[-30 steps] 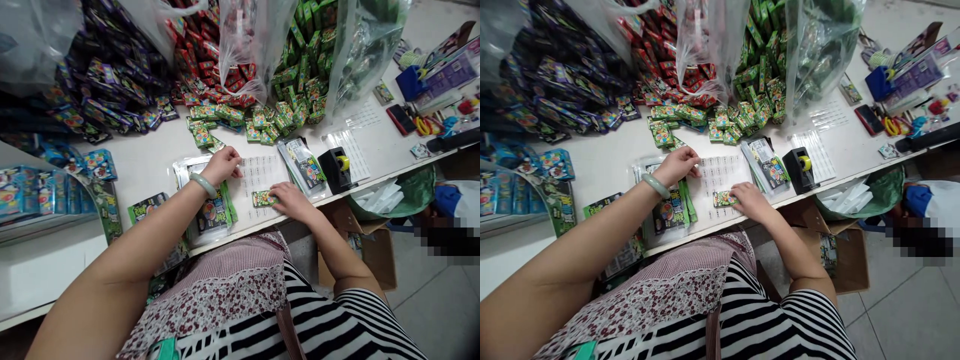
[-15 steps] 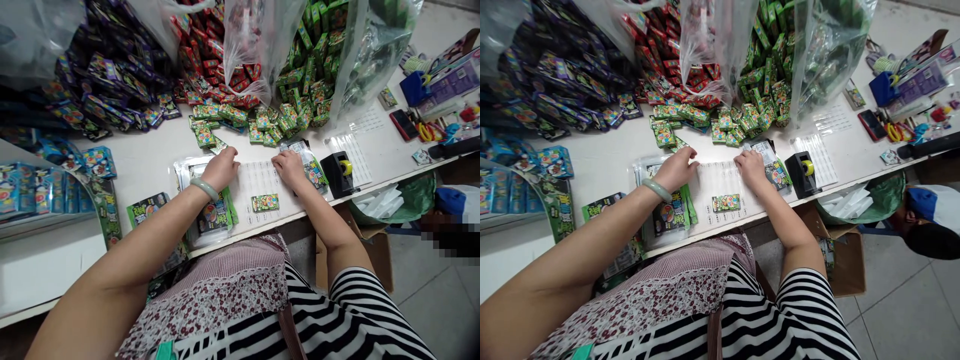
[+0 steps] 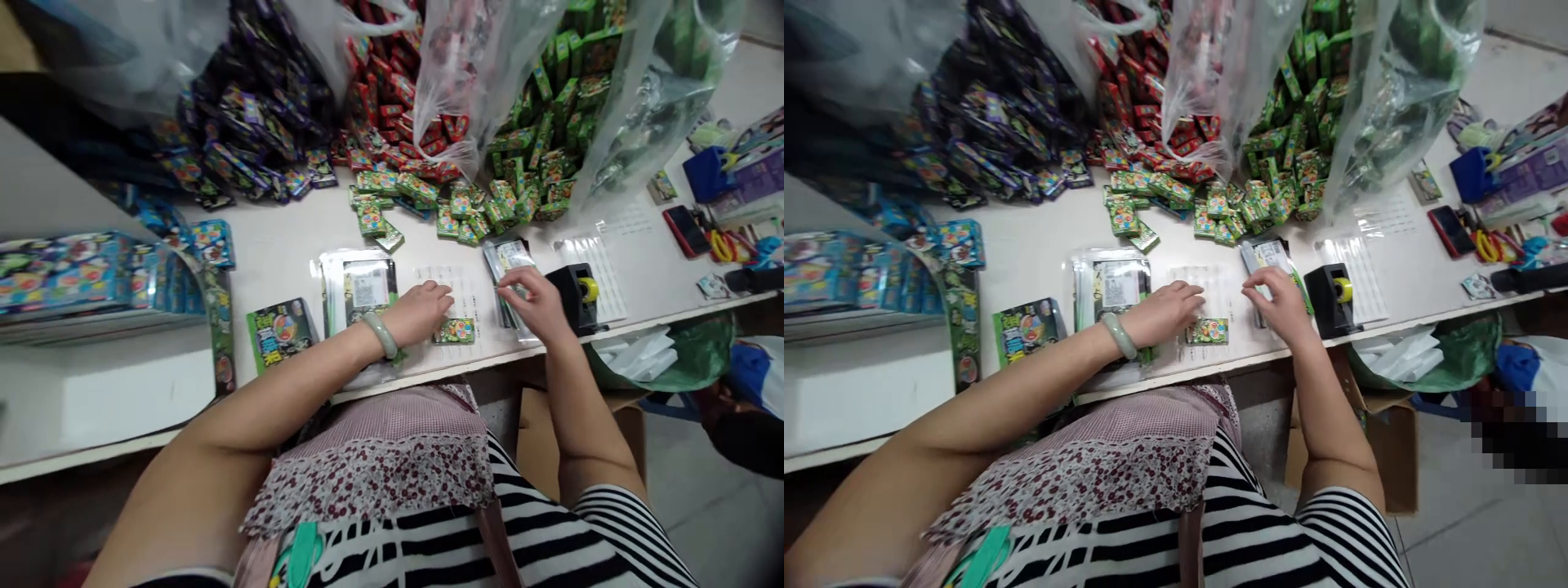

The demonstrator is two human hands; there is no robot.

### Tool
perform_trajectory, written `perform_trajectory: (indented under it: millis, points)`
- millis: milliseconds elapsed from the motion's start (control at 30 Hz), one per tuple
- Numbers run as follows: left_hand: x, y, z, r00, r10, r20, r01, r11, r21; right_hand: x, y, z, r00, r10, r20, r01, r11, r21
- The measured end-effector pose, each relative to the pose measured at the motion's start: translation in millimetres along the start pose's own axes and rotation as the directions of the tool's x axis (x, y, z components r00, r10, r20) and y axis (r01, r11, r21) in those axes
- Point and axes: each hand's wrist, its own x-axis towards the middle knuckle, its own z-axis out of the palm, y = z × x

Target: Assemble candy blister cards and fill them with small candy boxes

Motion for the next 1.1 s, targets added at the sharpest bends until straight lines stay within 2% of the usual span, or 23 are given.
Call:
perform_trajectory:
  millis: [67,100,133,167,200,233,267,300,400,500,667,733,800,867,967,1000,1033,1100]
  points:
    - [-30,-7,-12.5,0.987,0.000,-0.161,-0.016,0.995,-0.095,-3,-15,-4,1.000,-0.001,-0.008,0.002,0.978,0.208]
    - [-51,-15,-19.3,0.965,-0.055,-0.256,0.021,0.991,-0.132,-5,-23,-1,1.000,0.001,0.017,-0.006,0.954,0.300]
    - [-74,-24,-25.9,0.925,-0.151,-0.350,0.099,0.982,-0.162,-5,-31,5,0.998,-0.003,0.059,-0.019,0.926,0.378]
    - [-100,-34,-32.0,0.863,-0.273,-0.426,0.212,0.960,-0.185,-5,-39,14,0.993,-0.018,0.115,-0.034,0.897,0.440]
    - [-125,-44,-37.0,0.782,-0.403,-0.476,0.349,0.915,-0.202,-5,-48,26,0.983,-0.044,0.180,-0.050,0.872,0.488]
    - [-150,-54,-40.6,0.706,-0.515,-0.486,0.478,0.853,-0.209,-4,-58,39,0.965,-0.081,0.250,-0.064,0.850,0.523]
    - [-171,-62,-42.4,0.655,-0.601,-0.457,0.585,0.787,-0.197,-2,-68,54,0.942,-0.120,0.315,-0.077,0.833,0.547]
    - [-188,-70,-42.3,0.629,-0.663,-0.406,0.661,0.731,-0.171,1,-79,70,0.917,-0.151,0.369,-0.090,0.823,0.561]
    - [-210,-79,-34.4,0.628,-0.741,-0.238,0.746,0.660,-0.089,9,-112,112,0.848,-0.195,0.493,-0.129,0.825,0.550]
    - [-208,-76,-25.2,0.627,-0.752,-0.201,0.751,0.653,-0.097,15,-136,141,0.808,-0.208,0.551,-0.133,0.848,0.514]
    - [-221,-65,-19.2,0.628,-0.752,-0.202,0.703,0.659,-0.268,16,-147,159,0.828,-0.146,0.541,-0.205,0.820,0.535]
    - [-233,-58,-19.1,0.624,-0.738,-0.256,0.619,0.667,-0.414,19,-149,160,0.840,-0.110,0.531,-0.232,0.812,0.535]
    - [-243,-48,-20.7,0.621,-0.715,-0.323,0.466,0.667,-0.581,25,-156,158,0.846,-0.132,0.516,-0.200,0.819,0.538]
    - [-248,-38,-24.0,0.579,-0.722,-0.380,0.324,0.631,-0.705,34,-170,153,0.835,-0.203,0.511,-0.121,0.839,0.531]
    - [-246,-21,-31.1,0.451,-0.778,-0.437,0.192,0.563,-0.804,53,-198,144,0.770,-0.338,0.541,0.037,0.870,0.491]
    - [-244,-15,-33.6,0.428,-0.781,-0.456,0.169,0.564,-0.808,60,-208,141,0.740,-0.381,0.555,0.088,0.872,0.482]
    - [-241,-11,-35.9,0.424,-0.771,-0.475,0.157,0.579,-0.800,66,-217,138,0.709,-0.420,0.566,0.134,0.869,0.477]
    - [-236,-3,-39.5,0.454,-0.729,-0.512,0.158,0.631,-0.759,77,-230,135,0.648,-0.478,0.593,0.206,0.859,0.468]
